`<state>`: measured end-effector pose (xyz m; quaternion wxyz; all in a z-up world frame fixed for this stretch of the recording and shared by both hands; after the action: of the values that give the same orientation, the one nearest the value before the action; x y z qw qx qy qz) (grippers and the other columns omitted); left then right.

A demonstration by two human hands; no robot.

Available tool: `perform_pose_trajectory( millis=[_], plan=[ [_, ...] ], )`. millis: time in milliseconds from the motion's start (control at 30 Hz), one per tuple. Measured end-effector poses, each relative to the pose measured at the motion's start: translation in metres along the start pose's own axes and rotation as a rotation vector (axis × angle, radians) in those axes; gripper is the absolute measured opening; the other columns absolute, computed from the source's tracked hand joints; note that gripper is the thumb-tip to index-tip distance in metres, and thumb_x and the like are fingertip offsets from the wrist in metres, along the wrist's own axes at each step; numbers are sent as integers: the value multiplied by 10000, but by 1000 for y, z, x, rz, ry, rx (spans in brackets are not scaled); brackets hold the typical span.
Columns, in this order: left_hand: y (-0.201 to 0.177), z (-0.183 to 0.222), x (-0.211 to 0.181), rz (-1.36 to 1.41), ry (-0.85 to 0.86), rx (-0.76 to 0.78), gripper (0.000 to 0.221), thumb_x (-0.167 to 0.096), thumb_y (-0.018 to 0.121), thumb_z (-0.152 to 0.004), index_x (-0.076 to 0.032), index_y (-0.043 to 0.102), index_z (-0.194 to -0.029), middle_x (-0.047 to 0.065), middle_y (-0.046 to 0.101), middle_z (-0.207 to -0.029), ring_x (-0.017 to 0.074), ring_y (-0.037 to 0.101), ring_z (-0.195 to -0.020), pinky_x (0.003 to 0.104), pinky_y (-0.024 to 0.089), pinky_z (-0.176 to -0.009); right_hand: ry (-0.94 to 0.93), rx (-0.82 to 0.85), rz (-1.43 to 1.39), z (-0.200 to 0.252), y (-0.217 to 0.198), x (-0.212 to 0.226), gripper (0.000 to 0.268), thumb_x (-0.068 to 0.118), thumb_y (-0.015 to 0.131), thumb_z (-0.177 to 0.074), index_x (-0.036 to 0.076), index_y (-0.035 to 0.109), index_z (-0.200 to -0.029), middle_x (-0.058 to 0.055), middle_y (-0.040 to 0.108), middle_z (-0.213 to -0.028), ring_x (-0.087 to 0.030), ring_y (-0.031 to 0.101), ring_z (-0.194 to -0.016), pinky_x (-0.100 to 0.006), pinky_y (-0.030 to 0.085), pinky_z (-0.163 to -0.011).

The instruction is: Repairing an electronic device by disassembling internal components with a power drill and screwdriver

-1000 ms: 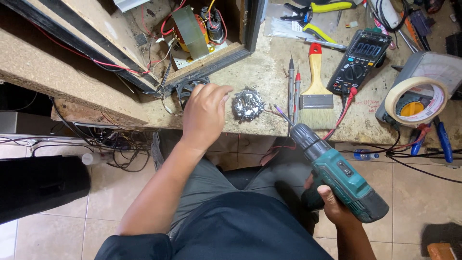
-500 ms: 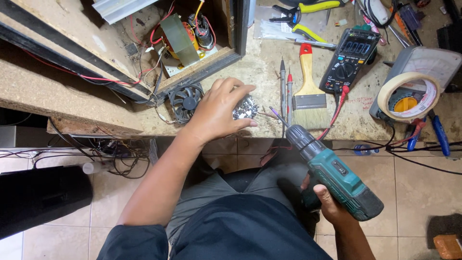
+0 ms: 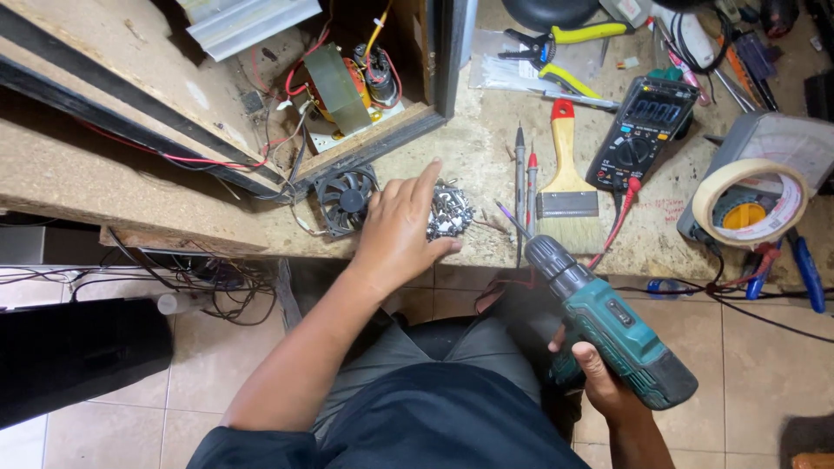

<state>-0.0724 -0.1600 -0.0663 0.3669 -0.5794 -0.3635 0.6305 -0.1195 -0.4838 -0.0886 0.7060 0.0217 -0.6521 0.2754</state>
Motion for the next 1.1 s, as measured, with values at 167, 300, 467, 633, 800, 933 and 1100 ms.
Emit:
perform_pose_trajectory(
  millis=[167,300,467,633,800,933,1100],
  plan=[
    [12,1,0,128,21,-91,1111,-399,923,-749,-53,275,-1583,196,572,-1364,366,526,-1227,474,428,-1042,48,-25,-19,-2,1,-8,554,589,514,-944,110,748,-791,-10,711,-781,-157,651,-625,-290,512,-662],
    [14,0,-4,43,70,-132,1087,-422,913,-743,-64,298,-1565,179,641,-1252,367,550,-1178,498,428,-985,-11,-81,110,-3,4,6,523,501,457,-1006,117,745,-798,-3,757,-818,-168,677,-800,-313,460,-897],
    [5,14,1,-53,136,-307,1037,-550,886,-703,-80,424,-1505,111,560,-1405,326,507,-1284,480,443,-988,-75,-166,199,-9,11,35,518,522,469,-974,139,728,-740,34,733,-736,-142,669,-738,-288,474,-860],
    [7,4,3,-45,114,-269,1044,-635,825,-735,-100,400,-1524,86,599,-1352,312,538,-1201,467,416,-928,-131,-239,222,-13,16,57,438,437,490,-983,100,686,-785,15,706,-713,-135,655,-722,-249,523,-822],
    [7,-12,-10,14,57,-171,911,-397,898,-735,-68,454,-1459,160,654,-1171,362,582,-1077,487,474,-923,41,-306,-99,-9,10,19,402,361,554,-1029,-26,663,-1018,-120,691,-850,-249,720,-756,-394,634,-717],
    [-1,-14,-9,150,99,-74,833,-218,821,-728,-42,446,-1450,165,629,-1194,372,536,-1125,493,478,-973,80,-258,-187,-8,-6,-9,490,455,556,-967,-10,656,-1087,-127,714,-914,-254,754,-836,-387,654,-686],
    [-23,-13,1,291,-65,52,885,-257,875,-722,-83,414,-1457,181,638,-1326,366,536,-1278,464,430,-1100,72,-217,-244,-7,-16,-35,527,499,599,-938,3,669,-1100,-123,739,-949,-255,764,-890,-405,650,-769]
  ],
)
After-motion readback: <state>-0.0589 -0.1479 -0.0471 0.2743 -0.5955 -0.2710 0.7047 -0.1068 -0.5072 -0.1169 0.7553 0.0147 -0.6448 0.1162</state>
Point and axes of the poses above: each hand's wrist, its own z-axis away from the middle knuckle, its own y-axis out of the palm, x = y × z, the point moved 3 cm from there along -z, towards the middle knuckle
